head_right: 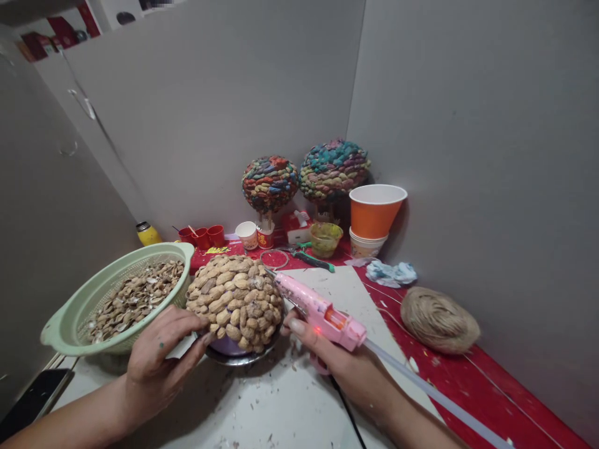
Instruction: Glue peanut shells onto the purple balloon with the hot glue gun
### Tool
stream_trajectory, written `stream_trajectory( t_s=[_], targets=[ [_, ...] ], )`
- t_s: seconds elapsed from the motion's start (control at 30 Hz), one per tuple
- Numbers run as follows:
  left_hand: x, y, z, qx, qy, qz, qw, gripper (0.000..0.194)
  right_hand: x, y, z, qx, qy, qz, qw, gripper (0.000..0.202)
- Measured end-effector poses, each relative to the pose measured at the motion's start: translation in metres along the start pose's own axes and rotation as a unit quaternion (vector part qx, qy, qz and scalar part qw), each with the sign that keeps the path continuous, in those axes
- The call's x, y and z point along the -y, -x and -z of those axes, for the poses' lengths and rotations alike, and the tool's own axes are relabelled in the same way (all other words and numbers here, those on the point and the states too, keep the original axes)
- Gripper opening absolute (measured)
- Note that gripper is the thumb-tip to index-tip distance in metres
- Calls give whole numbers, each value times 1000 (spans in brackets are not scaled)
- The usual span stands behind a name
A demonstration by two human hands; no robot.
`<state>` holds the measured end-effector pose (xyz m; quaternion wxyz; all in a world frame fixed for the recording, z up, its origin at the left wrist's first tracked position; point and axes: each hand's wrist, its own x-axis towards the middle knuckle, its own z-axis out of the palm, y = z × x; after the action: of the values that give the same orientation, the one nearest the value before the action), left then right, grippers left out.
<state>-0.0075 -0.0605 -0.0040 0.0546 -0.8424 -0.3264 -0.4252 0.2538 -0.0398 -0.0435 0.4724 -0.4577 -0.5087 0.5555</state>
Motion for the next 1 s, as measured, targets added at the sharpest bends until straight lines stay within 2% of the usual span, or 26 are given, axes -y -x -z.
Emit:
stream_trajectory(
  t_s=[0.3,0.5,0.7,0.83,0.93,1.0],
  targets=[
    [-3,-3,2,-6,21,-4,1000,30,2,0,-1,0,12,11,1000,48],
    [-1,-1,0,-11,5,-31,999,32,2,2,-2,4,5,18,1000,46],
    [-3,-1,0,-39,38,15,998,27,-1,0,1,5,9,6,1000,48],
    [0,-1,19,-112,44,82,989,23,-2,0,1,-7,11,8,1000,47],
    [15,-9,48,-195,13,160,967,12,-11,0,6,-24,28,18,999,45],
    [32,-15,71,-234,-18,230,944,8,-21,-2,12,-14,35,19,999,40]
  ],
)
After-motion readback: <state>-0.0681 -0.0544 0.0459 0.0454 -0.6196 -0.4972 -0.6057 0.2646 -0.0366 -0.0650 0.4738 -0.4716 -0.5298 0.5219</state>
